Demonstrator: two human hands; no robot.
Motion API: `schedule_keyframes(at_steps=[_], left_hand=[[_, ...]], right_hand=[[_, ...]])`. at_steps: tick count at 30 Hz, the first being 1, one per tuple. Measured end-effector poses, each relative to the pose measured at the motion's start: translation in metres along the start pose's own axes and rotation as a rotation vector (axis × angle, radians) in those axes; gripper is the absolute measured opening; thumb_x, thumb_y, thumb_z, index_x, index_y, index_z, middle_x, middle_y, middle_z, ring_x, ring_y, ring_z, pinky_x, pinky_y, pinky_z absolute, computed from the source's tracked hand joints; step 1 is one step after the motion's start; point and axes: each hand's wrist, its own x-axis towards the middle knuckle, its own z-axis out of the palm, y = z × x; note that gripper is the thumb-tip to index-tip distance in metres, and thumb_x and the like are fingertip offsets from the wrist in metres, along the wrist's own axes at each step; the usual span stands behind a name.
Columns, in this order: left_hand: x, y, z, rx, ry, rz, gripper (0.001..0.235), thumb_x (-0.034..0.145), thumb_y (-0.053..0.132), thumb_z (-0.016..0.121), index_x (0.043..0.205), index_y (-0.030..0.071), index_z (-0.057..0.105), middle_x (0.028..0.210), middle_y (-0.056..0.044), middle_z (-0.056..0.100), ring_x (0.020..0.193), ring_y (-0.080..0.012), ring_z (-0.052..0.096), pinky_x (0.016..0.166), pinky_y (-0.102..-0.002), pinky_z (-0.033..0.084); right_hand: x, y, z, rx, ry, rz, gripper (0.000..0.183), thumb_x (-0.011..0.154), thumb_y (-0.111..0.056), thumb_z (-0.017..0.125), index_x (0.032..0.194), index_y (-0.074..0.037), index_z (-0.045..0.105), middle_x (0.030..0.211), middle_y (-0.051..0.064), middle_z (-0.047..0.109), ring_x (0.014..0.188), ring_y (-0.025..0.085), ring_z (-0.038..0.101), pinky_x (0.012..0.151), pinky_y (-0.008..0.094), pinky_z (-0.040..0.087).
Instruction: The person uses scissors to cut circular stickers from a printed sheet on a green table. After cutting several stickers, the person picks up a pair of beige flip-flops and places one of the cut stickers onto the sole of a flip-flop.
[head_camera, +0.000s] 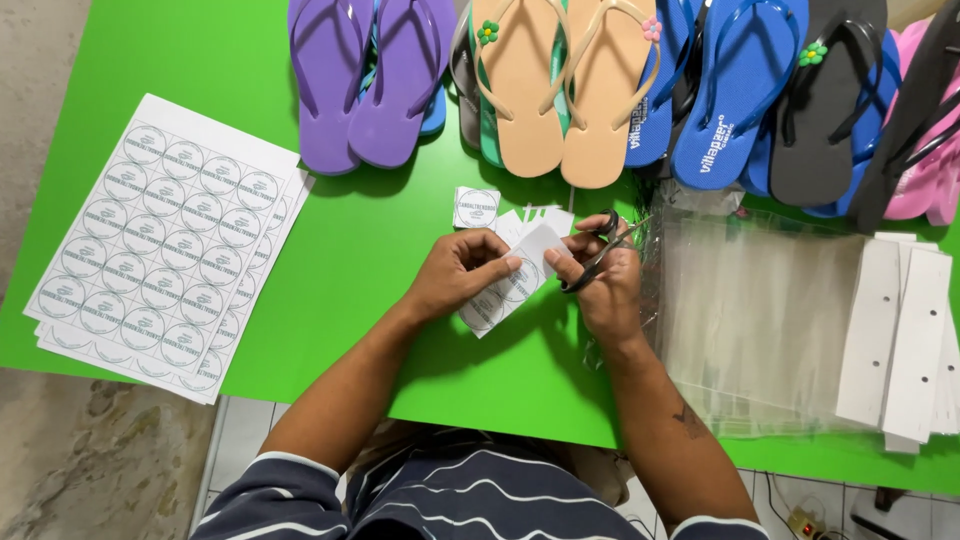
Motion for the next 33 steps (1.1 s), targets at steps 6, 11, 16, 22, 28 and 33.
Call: schedule_keyframes(at_steps=[6,11,16,22,28,33], left_hand=[[0.007,-0.023,-0.018,-0.276,0.151,-0.124,0.050,0.101,0.053,0.052,0.110,0.007,0.071,0.081,-0.010,0.077,0.065,-0.0118,0.072,0.057,-0.021,0.054],[-0.005,-0.032,0.002,-0.405,0.064,0.008,0.082,0.094,0.073,0.042,0.129,0.000,0.056,0.101,-0.018,0.074,0.074,-0.0258,0.075,0.054,-0.034,0.064],[-0.014,-0.025,0.030,-0.255,0.104,0.032,0.046,0.091,0.031,0.078,0.108,-0.009,0.061,0.098,-0.024,0.075,0.063,-0.0261,0.074,0.048,-0.031,0.064],[-0.004,-0.017,0.042,-0.375,0.261,0.032,0.034,0.086,0.019,0.084,0.092,-0.010,0.066,0.080,-0.025,0.075,0.050,-0.0225,0.070,0.040,-0.032,0.060],[0.003,-0.015,0.043,-0.384,0.218,0.031,0.032,0.088,0.020,0.082,0.089,-0.009,0.068,0.077,-0.027,0.074,0.049,-0.0218,0.070,0.040,-0.031,0.060],[0.006,-0.028,0.032,-0.371,0.261,-0.001,0.027,0.083,0.013,0.086,0.088,-0.008,0.070,0.075,-0.026,0.074,0.050,-0.0229,0.070,0.042,-0.033,0.061]], right_hand=[[0.003,0.013,-0.005,0.131,0.110,-0.034,0.043,0.091,-0.002,0.080,0.119,-0.006,0.049,0.085,0.012,0.071,0.060,0.013,0.067,0.048,0.021,0.054],[-0.001,0.016,-0.006,0.262,0.249,-0.052,0.039,0.093,0.004,0.076,0.119,-0.005,0.049,0.084,0.008,0.063,0.057,0.021,0.070,0.046,0.028,0.060],[-0.005,0.010,0.000,0.238,0.249,-0.057,0.039,0.093,0.005,0.076,0.118,-0.006,0.049,0.085,0.006,0.059,0.058,0.023,0.071,0.046,0.029,0.062],[-0.004,0.013,-0.006,0.213,0.261,-0.144,0.039,0.092,0.004,0.077,0.118,-0.007,0.051,0.083,0.003,0.058,0.058,0.022,0.072,0.048,0.028,0.062],[-0.003,0.009,-0.005,0.228,0.281,-0.153,0.039,0.092,0.004,0.077,0.118,-0.006,0.051,0.083,0.006,0.060,0.058,0.023,0.072,0.047,0.029,0.062],[-0.009,0.000,0.006,0.201,0.197,-0.111,0.042,0.089,0.005,0.078,0.119,-0.003,0.049,0.079,0.009,0.061,0.059,0.022,0.072,0.049,0.029,0.063]])
